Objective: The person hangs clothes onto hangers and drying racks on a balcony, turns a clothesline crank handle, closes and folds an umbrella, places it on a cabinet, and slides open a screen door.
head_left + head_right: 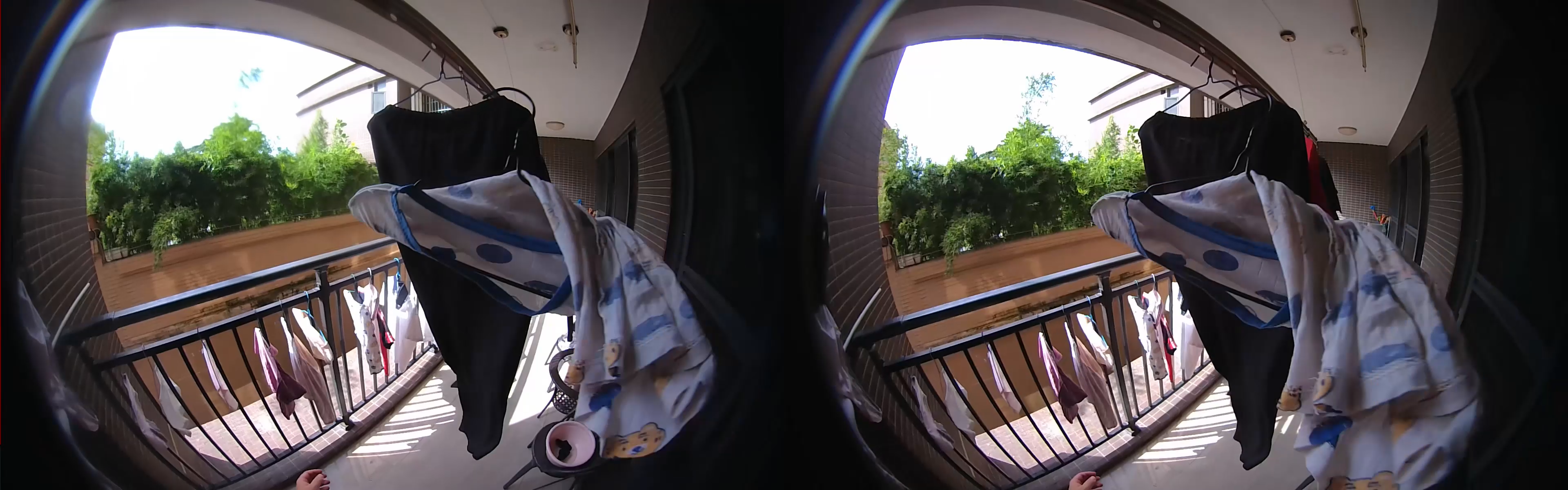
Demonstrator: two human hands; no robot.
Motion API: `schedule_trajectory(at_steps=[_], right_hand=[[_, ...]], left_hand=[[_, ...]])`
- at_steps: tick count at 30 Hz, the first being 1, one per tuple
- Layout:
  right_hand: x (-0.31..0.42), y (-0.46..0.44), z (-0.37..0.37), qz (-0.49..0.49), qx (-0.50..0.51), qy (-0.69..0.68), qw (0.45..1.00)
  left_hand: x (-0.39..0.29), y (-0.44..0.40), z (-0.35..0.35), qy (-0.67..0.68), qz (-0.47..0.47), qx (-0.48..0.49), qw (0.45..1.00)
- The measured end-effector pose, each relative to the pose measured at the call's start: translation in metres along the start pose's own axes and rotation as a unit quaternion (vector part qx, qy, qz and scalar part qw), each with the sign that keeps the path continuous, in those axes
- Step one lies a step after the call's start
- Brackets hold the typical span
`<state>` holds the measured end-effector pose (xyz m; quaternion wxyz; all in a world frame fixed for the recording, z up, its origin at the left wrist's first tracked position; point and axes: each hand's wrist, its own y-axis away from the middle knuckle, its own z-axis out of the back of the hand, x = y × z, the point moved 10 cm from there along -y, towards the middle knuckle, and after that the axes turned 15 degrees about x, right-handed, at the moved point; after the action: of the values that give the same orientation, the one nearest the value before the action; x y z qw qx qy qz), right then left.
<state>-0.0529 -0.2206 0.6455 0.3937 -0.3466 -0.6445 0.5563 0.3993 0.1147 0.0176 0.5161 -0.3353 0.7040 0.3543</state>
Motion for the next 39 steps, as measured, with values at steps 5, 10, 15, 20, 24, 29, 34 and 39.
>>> schedule_trajectory(at_steps=[5, 10, 15, 20, 24, 29, 34, 39], right_hand=[[-0.043, 0.01, -0.121, -0.174, 0.117, -0.41, 0.888], [-0.066, 0.118, -0.28, -0.435, 0.184, -0.692, 0.546], [-0.195, 0.311, -0.391, -0.579, 0.289, -0.547, 0.531], [-0.185, 0.27, -0.347, -0.16, 0.523, 0.022, 0.837], [-0.193, 0.256, -0.328, -0.139, 0.573, 0.046, 0.806], [-0.184, 0.207, -0.313, -0.134, 0.551, -0.02, 0.823], [-0.152, 0.091, -0.301, -0.086, 0.461, 0.012, 0.883], [-0.117, -0.042, -0.291, -0.047, 0.368, 0.068, 0.926]], left_hand=[[0.018, 0.004, 0.0, 0.02, 0.006, 0.02, 1.0], [0.038, 0.024, 0.022, 0.03, 0.021, -0.002, 0.999], [0.029, 0.048, 0.053, 0.007, 0.01, -0.052, 0.999], [0.032, 0.049, 0.064, 0.036, 0.033, -0.036, 0.998], [-0.006, 0.037, 0.035, -0.015, -0.007, -0.02, 1.0], [-0.046, 0.015, -0.012, -0.061, -0.033, 0.052, 0.996], [-0.052, -0.015, -0.03, -0.035, -0.04, 0.112, 0.992], [-0.059, 0.008, -0.023, -0.086, -0.048, 0.11, 0.989]])
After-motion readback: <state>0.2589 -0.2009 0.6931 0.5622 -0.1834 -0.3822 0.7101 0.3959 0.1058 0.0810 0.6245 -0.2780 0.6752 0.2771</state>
